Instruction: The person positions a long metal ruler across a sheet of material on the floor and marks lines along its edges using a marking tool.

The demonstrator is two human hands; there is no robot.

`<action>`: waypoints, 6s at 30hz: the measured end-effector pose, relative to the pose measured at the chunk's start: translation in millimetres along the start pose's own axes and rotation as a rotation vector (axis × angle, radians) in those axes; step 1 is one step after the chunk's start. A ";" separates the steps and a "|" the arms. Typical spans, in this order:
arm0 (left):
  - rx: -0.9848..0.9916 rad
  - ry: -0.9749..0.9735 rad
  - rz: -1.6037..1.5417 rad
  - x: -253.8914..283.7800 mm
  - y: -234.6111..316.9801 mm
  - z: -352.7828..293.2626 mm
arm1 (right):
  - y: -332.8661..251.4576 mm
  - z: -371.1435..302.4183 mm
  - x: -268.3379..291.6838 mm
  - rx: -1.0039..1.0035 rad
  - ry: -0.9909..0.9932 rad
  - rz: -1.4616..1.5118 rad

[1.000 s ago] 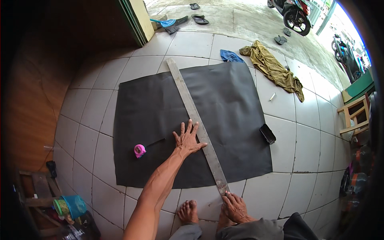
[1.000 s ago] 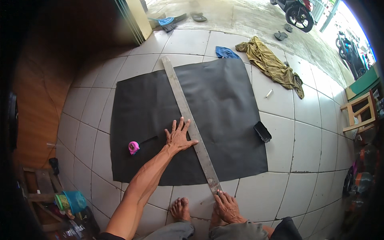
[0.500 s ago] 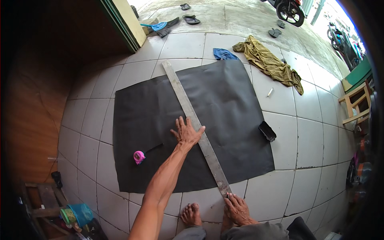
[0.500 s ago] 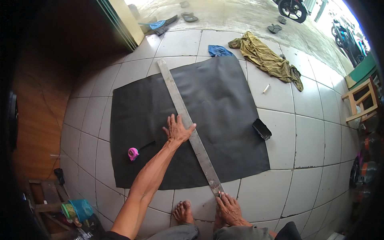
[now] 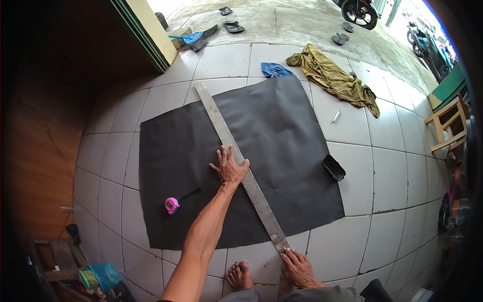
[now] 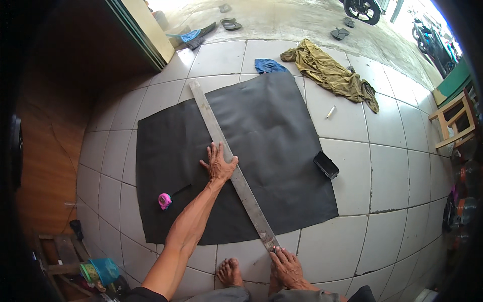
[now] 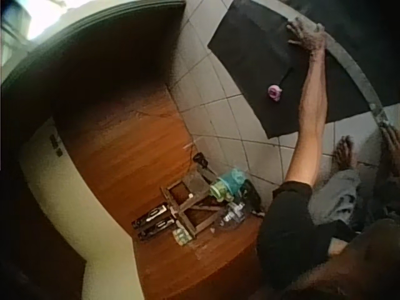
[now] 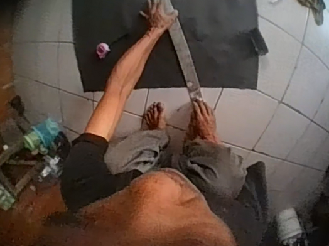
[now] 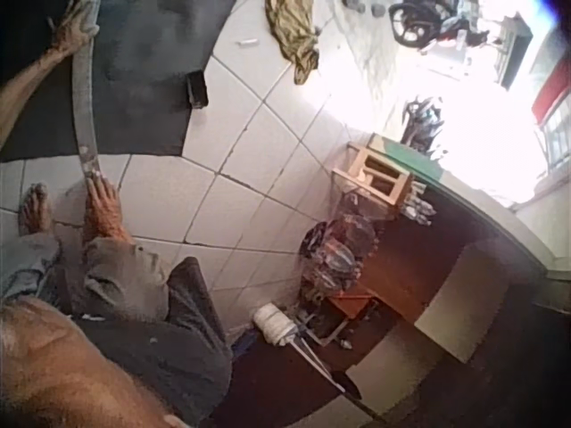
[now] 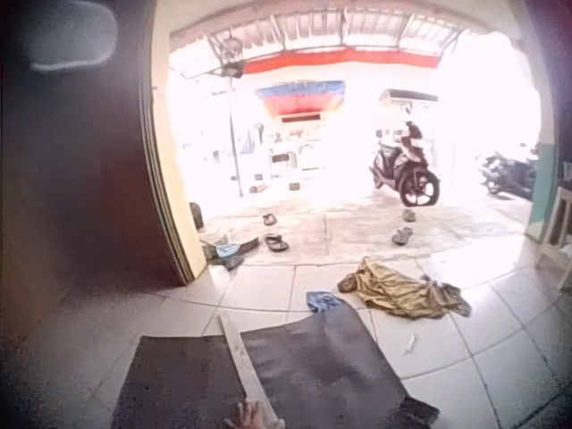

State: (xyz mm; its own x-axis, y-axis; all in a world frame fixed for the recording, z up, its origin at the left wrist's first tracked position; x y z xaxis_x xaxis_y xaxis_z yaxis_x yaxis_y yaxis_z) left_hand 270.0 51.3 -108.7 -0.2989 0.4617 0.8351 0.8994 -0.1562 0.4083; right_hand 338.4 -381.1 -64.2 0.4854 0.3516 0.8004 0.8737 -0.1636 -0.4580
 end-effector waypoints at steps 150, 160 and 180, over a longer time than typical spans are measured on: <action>0.238 -0.292 0.067 16.5 -54.0 -99.3 | 19.4 82.0 28.8 -0.277 0.489 0.608; 0.311 -0.316 0.046 28.4 -66.5 -91.9 | 20.6 80.8 41.5 -0.151 0.519 0.448; 0.305 -0.278 0.039 34.6 -88.7 -100.6 | -2.0 103.3 19.9 -0.059 0.317 0.465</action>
State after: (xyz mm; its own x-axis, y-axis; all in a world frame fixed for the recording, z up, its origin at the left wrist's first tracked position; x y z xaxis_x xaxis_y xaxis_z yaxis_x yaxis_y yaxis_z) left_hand 147.9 -6.7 -78.9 -0.2025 0.6852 0.6996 0.9742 0.0683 0.2151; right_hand 343.2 -278.5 -87.3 0.7971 -0.0621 0.6006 0.5614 -0.2900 -0.7750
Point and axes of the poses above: each hand's wrist, its own z-axis towards the middle knuckle, its own x-axis out of the back of the hand, y = z × x, the point moved 2 cm from there along z, towards the middle knuckle, and after that the axes turned 12 degrees about -y, right-handed, at the moved point
